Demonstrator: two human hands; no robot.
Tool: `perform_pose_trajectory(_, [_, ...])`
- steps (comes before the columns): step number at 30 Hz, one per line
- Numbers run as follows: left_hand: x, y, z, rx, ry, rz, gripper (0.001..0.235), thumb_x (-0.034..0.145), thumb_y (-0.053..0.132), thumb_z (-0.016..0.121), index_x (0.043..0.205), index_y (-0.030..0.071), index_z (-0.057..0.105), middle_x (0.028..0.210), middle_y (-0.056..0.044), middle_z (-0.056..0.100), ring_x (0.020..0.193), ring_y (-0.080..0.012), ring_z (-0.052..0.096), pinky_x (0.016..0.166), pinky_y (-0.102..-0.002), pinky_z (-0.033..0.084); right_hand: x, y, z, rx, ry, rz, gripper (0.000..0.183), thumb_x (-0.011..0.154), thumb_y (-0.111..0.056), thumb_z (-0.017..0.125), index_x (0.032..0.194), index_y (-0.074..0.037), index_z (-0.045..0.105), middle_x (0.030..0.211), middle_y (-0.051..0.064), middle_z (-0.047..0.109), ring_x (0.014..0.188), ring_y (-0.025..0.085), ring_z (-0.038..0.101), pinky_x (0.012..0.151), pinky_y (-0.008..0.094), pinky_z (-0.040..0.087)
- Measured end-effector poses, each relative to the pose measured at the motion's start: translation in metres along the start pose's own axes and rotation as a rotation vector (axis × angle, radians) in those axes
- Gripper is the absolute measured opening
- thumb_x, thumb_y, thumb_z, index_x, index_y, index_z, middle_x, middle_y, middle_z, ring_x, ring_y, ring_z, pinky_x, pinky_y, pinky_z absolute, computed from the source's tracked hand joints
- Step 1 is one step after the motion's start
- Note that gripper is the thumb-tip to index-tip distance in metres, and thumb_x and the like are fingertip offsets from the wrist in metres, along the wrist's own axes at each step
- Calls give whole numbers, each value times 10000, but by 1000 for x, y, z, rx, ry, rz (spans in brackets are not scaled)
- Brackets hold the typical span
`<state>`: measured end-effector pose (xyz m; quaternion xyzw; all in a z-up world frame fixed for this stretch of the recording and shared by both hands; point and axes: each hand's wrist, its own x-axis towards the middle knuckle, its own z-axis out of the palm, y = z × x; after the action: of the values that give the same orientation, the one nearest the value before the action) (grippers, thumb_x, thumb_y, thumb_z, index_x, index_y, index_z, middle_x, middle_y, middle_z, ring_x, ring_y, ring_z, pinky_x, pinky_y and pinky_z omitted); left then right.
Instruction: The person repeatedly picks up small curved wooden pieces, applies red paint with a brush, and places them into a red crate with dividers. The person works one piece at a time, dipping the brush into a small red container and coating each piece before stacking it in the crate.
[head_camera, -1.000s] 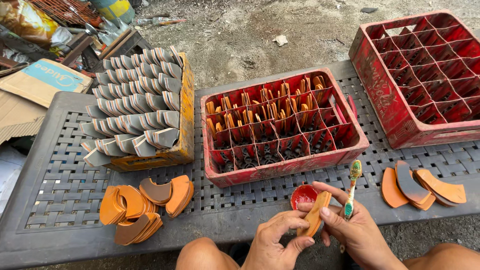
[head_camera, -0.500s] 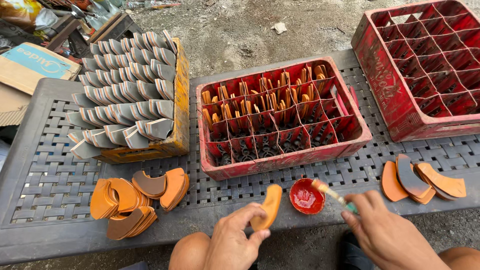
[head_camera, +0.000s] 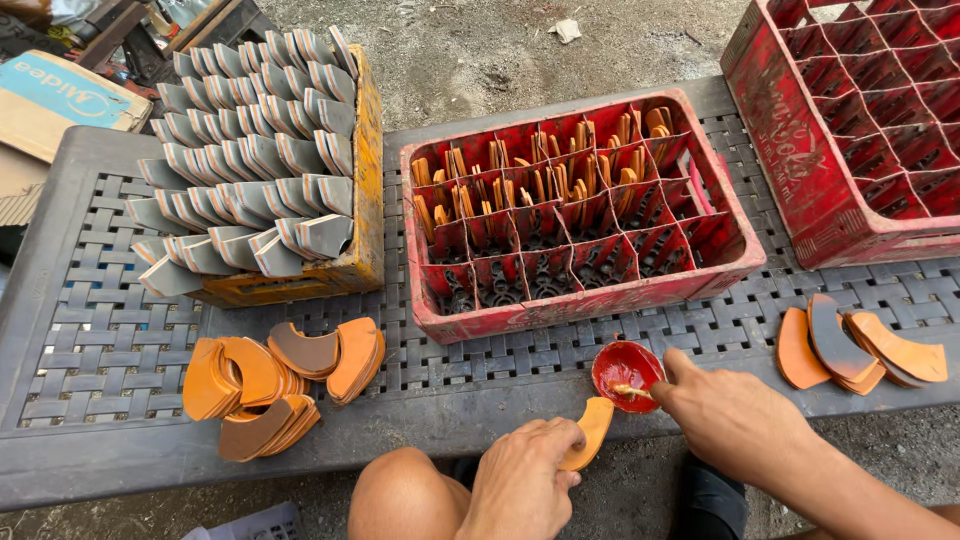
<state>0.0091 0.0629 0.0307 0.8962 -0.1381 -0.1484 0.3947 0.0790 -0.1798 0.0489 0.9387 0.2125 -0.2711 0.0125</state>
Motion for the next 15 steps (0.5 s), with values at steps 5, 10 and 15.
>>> perform_pose_trajectory(5, [1, 3, -1, 18, -19, 3, 326, 717, -27, 764, 1014, 45, 651, 983, -93, 707, 1009, -308, 669, 851, -458, 518, 8, 14, -3, 74, 9, -169, 420, 734, 20, 599, 1134, -88, 665, 1178, 104, 626, 899, 359, 704, 801, 509, 555])
perform_pose_trajectory(10, [1, 7, 0, 3, -52, -41, 307, 756, -19, 758, 1034, 48, 647, 994, -80, 708, 1012, -280, 671, 866, -453, 506, 5, 4, 0, 120, -28, 59, 408, 838, -11, 569, 1236, -105, 561, 1135, 125, 579, 930, 359, 707, 843, 477, 571])
perform_pose_trajectory(15, [2, 8, 1, 35, -89, -60, 313, 764, -16, 753, 1046, 48, 632, 1001, -79, 697, 1015, -275, 665, 870, -456, 495, -1, -2, 3, 207, -71, 18, 426, 841, -40, 576, 1248, -132, 492, 1170, 127, 558, 973, 378, 686, 848, 492, 557])
